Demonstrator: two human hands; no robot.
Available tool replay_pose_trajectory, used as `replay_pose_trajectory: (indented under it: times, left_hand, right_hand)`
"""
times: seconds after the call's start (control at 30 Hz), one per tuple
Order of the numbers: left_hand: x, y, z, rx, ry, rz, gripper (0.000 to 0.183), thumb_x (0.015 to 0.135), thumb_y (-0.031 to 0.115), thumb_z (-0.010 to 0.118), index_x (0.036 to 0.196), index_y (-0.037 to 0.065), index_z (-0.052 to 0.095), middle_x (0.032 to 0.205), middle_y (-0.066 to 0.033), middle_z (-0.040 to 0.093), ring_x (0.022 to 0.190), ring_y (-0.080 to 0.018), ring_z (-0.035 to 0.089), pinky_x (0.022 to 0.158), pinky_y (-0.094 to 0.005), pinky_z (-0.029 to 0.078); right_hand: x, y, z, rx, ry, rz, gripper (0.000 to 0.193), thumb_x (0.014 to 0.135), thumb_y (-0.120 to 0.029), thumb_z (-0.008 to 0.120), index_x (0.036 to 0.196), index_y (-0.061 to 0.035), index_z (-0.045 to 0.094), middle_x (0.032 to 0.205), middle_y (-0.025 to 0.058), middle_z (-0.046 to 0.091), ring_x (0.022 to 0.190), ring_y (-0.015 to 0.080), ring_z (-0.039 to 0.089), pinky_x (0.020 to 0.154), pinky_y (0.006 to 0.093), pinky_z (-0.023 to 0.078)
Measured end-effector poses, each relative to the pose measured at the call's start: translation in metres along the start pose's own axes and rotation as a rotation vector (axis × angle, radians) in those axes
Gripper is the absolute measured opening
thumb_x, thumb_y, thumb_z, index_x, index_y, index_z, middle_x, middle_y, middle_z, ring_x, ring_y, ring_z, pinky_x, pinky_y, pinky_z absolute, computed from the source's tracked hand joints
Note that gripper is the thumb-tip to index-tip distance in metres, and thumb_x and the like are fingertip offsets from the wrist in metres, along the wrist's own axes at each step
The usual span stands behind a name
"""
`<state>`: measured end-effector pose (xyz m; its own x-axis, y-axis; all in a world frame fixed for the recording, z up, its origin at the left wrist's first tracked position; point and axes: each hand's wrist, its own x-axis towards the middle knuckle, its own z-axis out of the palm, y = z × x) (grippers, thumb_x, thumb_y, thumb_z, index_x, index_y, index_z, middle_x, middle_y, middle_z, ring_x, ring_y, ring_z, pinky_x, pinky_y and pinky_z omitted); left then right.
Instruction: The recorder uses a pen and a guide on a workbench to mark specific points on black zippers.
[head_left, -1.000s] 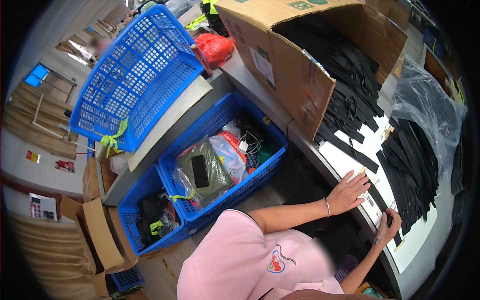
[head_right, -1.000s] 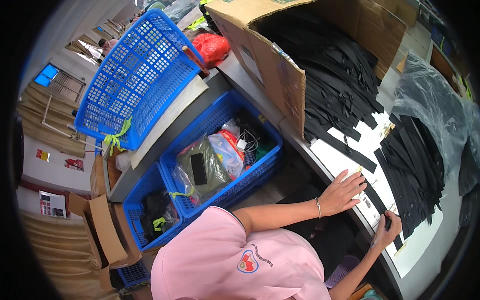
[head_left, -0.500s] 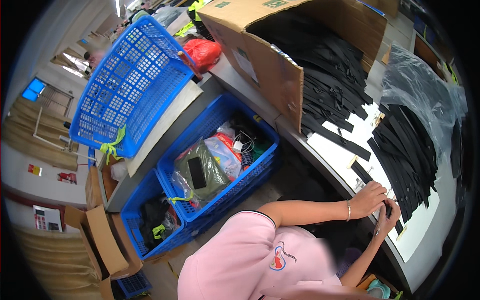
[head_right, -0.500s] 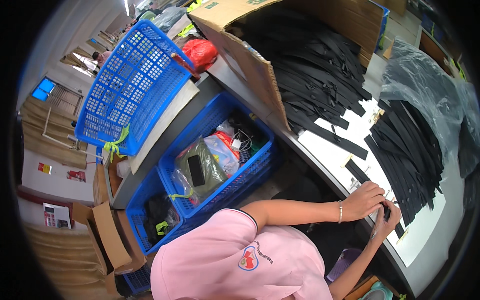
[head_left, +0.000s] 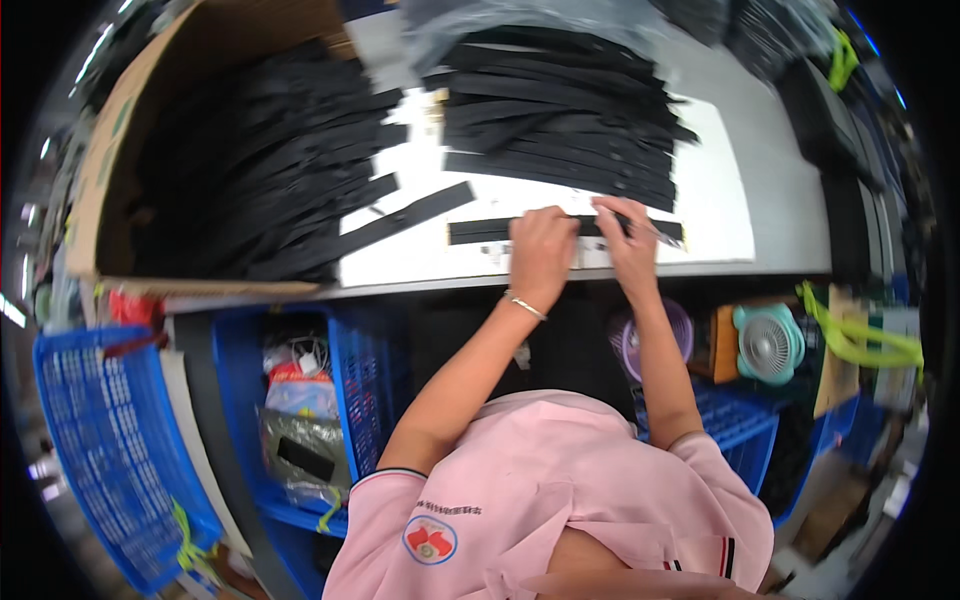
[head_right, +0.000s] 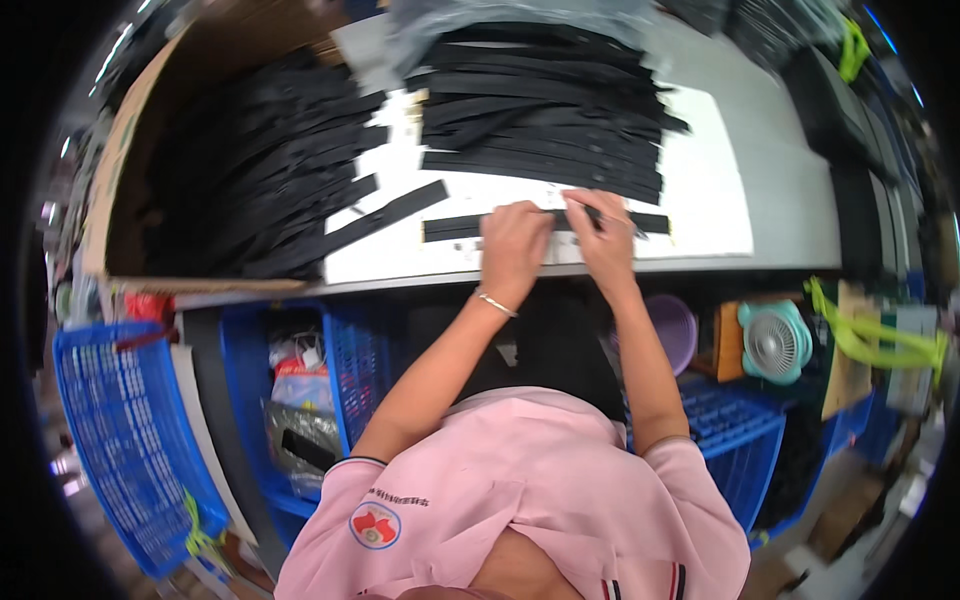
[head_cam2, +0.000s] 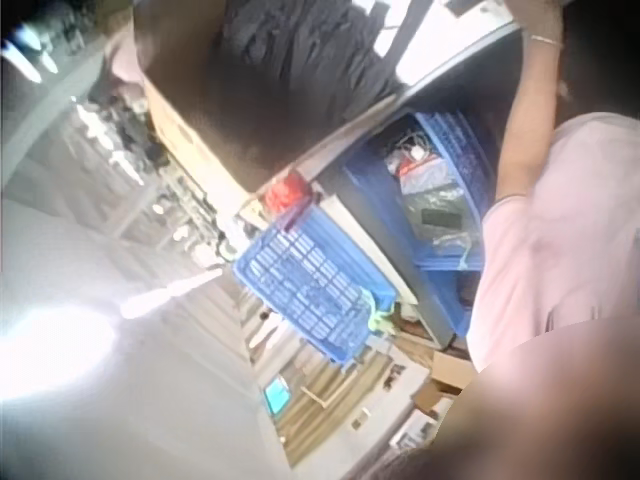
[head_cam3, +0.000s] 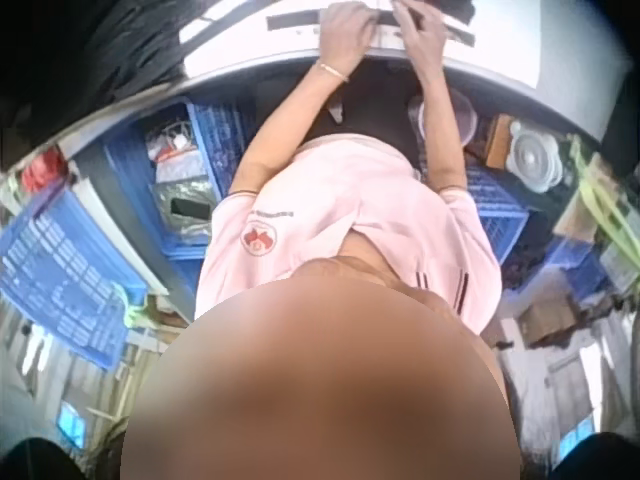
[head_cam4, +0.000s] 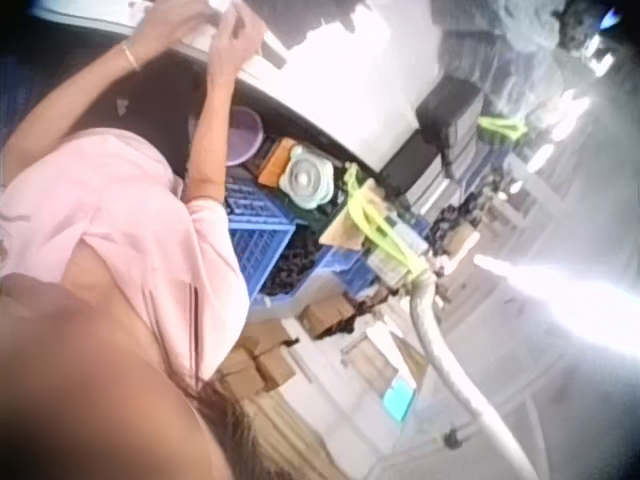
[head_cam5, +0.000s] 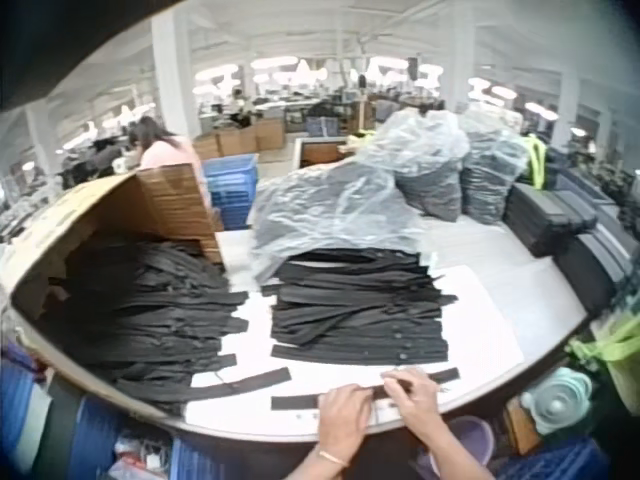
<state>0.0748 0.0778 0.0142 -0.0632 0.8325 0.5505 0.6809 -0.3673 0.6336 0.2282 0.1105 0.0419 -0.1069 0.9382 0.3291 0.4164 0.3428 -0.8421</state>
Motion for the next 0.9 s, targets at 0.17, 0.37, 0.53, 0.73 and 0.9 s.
replay_pose_trajectory:
  times: [0.17,0.37,0.53,0.73,0.9]
  left_hand:
    - [0.002,0.008,0.005,-0.001,-0.013,-0.002,0.011,0.083,0.007,0.075,0.093,0.008,0.072,0.097,-0.0028,0.066,0.092,-0.0248,0.060,0.081,-0.0383,0.043]
    - [0.000,0.007,0.003,0.032,-0.019,0.002,0.012,0.084,0.007,0.073,0.095,0.006,0.071,0.099,-0.0042,0.064,0.095,-0.0253,0.059,0.084,-0.0385,0.043]
    - [0.000,0.008,0.002,0.024,-0.016,0.000,0.011,0.084,0.006,0.073,0.095,0.005,0.071,0.099,-0.0043,0.064,0.096,-0.0254,0.059,0.084,-0.0387,0.043]
    - [0.000,0.007,0.004,0.013,-0.004,-0.019,0.010,0.083,0.005,0.073,0.093,0.005,0.070,0.099,-0.0047,0.066,0.094,-0.0260,0.060,0.084,-0.0386,0.044]
    - [0.000,0.006,0.003,0.006,0.002,-0.021,0.011,0.082,0.004,0.073,0.092,0.006,0.070,0.098,-0.0042,0.066,0.093,-0.0258,0.060,0.084,-0.0387,0.044]
  right_hand:
    - [0.001,0.021,0.007,0.044,0.055,0.047,0.013,0.092,-0.011,0.070,0.089,0.0015,0.069,0.081,0.0088,0.070,0.071,0.0210,0.063,0.065,0.0323,0.048]
    - [0.000,0.023,0.008,-0.104,0.013,-0.068,0.014,0.093,-0.008,0.070,0.090,0.0056,0.070,0.088,0.0112,0.072,0.081,0.0232,0.066,0.072,0.0329,0.050]
    - [0.002,0.022,0.012,-0.110,0.049,-0.152,0.014,0.091,-0.012,0.071,0.084,0.0011,0.070,0.084,0.0080,0.072,0.069,0.0287,0.063,0.067,0.0371,0.048]
    - [0.003,0.020,0.012,-0.213,0.042,-0.201,0.016,0.091,-0.013,0.070,0.082,0.0004,0.071,0.084,0.0065,0.073,0.067,0.0283,0.063,0.066,0.0372,0.048]
    - [0.001,0.021,0.008,-0.056,0.046,-0.218,0.014,0.089,-0.011,0.071,0.080,-0.0013,0.071,0.080,0.0061,0.071,0.068,0.0253,0.060,0.070,0.0343,0.045]
